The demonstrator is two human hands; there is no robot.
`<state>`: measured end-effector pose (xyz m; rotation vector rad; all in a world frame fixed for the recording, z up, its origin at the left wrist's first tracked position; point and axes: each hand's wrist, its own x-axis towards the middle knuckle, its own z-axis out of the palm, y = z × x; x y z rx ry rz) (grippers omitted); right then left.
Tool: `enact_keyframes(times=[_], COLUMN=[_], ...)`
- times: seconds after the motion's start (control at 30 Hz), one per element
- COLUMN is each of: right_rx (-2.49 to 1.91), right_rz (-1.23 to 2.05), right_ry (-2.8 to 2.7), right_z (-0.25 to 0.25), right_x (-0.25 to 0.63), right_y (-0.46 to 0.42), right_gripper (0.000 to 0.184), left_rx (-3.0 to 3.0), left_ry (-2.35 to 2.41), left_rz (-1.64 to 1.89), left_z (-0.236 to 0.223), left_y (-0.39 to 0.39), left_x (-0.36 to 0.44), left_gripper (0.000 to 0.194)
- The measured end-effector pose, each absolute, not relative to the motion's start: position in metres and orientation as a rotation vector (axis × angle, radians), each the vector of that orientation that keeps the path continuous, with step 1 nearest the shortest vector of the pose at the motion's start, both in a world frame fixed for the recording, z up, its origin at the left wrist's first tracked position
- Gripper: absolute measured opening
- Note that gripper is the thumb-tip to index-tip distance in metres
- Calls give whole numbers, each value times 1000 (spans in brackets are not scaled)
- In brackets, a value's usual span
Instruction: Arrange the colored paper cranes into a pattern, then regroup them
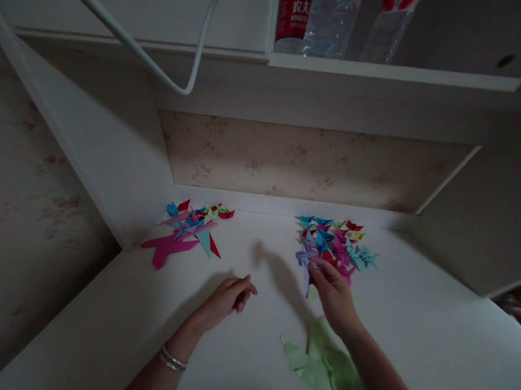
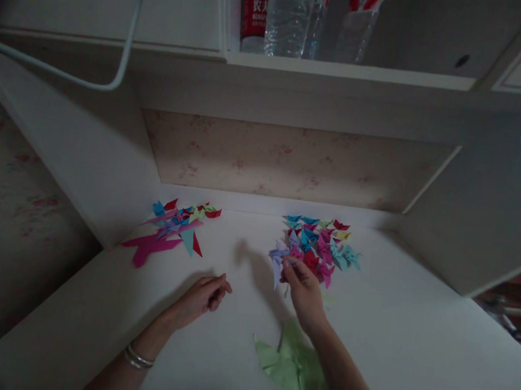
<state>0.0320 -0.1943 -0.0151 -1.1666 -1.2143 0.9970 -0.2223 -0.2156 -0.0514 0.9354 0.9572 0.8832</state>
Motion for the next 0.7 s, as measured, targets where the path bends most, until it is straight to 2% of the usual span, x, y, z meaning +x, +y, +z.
enact_keyframes(times=[0.17,0.37,0.57,0.7], right_rx=[-1511,-1671,-1734,-1795], right_rz=[614,358,203,264], right_ry=[-1414,-1584,-1785,-1837], right_z=[-14,-47,-64,-67], right_x=[136,236,250,244], right_y=[-187,-174,-154,-142], right_gripper=[44,36,31,32], left_rx=[942,990,965,944], left_ry=[979,973,999,1013], left_rz=[881,875,905,923], left_z=[-49,-50,-55,-55], left_y=[-216,-215,-214,-214], left_x=[-222,-221,-220,-219], left_gripper=[41,41,40,38])
